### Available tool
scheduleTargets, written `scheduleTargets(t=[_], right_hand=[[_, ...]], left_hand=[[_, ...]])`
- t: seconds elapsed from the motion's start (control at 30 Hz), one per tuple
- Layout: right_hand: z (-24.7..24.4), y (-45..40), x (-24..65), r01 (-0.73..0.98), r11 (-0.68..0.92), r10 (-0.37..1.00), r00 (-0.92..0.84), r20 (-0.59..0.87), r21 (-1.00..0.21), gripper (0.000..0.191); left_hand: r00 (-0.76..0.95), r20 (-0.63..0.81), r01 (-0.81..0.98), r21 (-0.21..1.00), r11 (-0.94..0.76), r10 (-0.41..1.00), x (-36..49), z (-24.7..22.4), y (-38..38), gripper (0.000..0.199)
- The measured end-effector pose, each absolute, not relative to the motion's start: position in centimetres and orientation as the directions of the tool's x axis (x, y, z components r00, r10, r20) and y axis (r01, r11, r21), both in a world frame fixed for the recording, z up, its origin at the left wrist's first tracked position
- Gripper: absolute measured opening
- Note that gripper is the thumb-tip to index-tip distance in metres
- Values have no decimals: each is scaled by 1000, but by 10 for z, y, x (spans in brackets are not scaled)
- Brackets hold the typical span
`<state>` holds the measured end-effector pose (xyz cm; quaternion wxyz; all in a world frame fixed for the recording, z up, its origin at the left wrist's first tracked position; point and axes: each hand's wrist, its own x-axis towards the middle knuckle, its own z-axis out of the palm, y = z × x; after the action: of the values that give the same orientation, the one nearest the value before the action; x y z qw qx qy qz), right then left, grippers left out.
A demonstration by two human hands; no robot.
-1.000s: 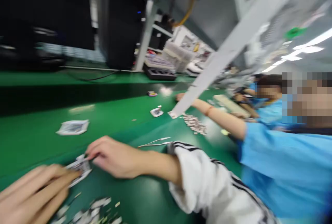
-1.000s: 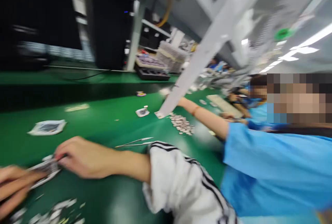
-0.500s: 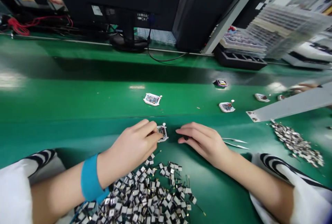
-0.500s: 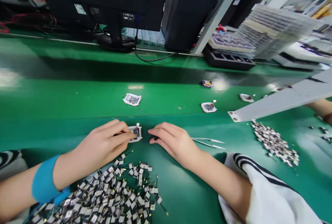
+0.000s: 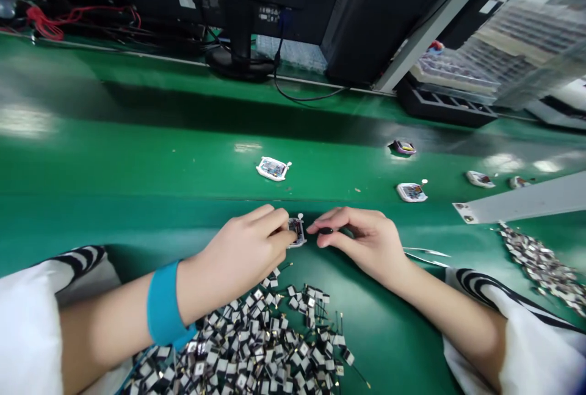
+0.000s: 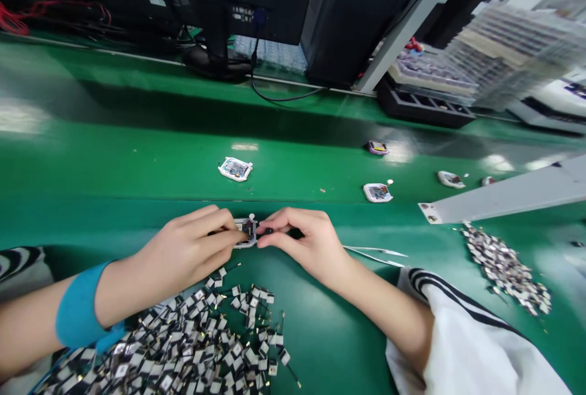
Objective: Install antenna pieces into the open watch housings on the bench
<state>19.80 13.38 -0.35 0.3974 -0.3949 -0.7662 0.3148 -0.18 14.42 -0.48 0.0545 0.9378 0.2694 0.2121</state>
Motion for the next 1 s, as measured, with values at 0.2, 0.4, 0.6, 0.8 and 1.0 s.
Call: scheduleTargets(t=[0.2, 0.4, 0.6, 0.8, 1.0], right_hand=[[-8, 129, 185, 148, 377, 923, -142, 357, -914, 7], [-11, 128, 179, 240, 410, 908, -202, 368, -880, 5], [-9, 126, 178, 383, 585, 811, -262, 524, -715, 9], [-11, 126, 173, 413, 641, 764, -263, 589, -647, 14], [-15, 127, 174, 395, 650, 757, -262, 599, -649, 20]], left_hand=[[769, 355, 483, 224, -847, 532, -1, -5, 145, 18], [774, 340, 490, 213, -845, 534, -1, -4, 144, 18], [784, 343, 479, 195, -856, 518, -1, -2, 144, 20], [798, 328, 477, 170, -862, 506, -1, 1, 144, 21], [789, 388, 454, 155, -877, 477, 0, -1, 146, 19]])
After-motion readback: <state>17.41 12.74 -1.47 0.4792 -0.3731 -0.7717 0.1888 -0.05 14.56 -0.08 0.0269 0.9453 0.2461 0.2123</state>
